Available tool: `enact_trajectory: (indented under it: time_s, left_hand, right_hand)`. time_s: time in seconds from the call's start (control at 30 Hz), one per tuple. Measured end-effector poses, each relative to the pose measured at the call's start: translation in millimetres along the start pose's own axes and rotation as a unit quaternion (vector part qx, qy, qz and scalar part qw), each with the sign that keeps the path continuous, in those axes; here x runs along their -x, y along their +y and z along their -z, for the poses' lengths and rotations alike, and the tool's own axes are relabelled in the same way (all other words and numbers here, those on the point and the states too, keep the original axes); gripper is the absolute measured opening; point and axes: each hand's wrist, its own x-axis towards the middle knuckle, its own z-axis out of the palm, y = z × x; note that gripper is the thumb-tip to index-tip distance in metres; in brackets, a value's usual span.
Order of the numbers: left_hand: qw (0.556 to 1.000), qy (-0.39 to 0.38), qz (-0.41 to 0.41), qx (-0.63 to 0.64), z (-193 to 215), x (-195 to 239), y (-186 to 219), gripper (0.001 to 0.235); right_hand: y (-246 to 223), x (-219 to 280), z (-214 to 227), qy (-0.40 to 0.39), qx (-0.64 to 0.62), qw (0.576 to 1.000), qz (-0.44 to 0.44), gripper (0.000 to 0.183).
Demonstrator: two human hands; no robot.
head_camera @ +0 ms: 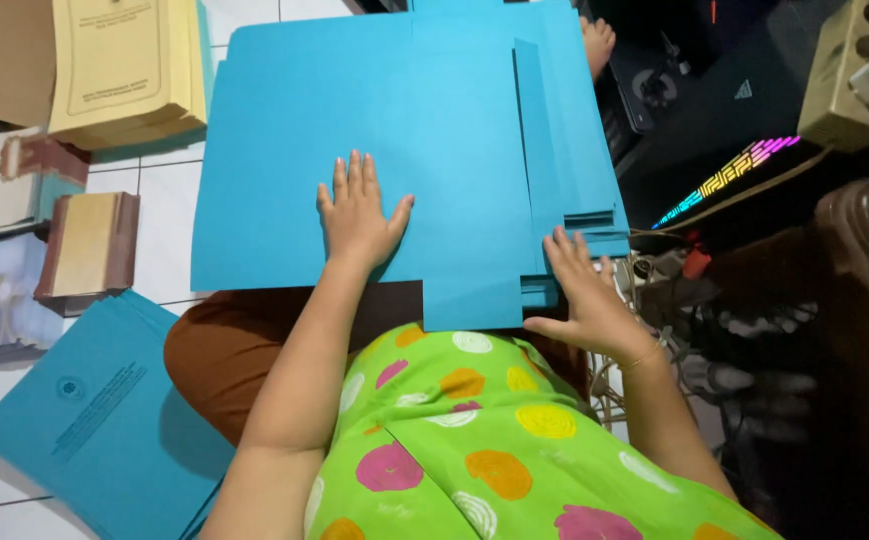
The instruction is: The person is organizing and stacking blue paper folders on the floor of a print shop.
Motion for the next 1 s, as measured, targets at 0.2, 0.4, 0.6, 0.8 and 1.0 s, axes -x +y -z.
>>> enact_trajectory:
  time_s: [0.2,0.4,0.6,0.8,1.0]
  left_hand:
    - [1.000,0.004,0.001,0.010,-7,-2,-4,0.090]
    - [1.000,-0.001,-0.006,0.015,-10,-3,-9,0.090]
    - [0.999,-0.010,-0.004,0.033,-5,-2,-7,0.090]
    - [1.000,-0.008,-0.002,0.021,-2,-3,-7,0.090]
    - [1.000,-0.015,-0.010,0.021,2,-2,-12,0.088]
  right_hand:
    - [-7,-7,-20,0.065,0.080,0.995,0.004,0.110]
    - [-8,-39,-18,0.081,0.029,0.996,-0.015,0.086]
    - [-11,-98,-32,0.134,0.101,0.982,-0.082,0.085]
    - [-49,-145,-71,0.173,0.145,0.969,-0.104,0.087]
    - [-103,-148,-96,0.154,0.174,0.971,0.047,0.067]
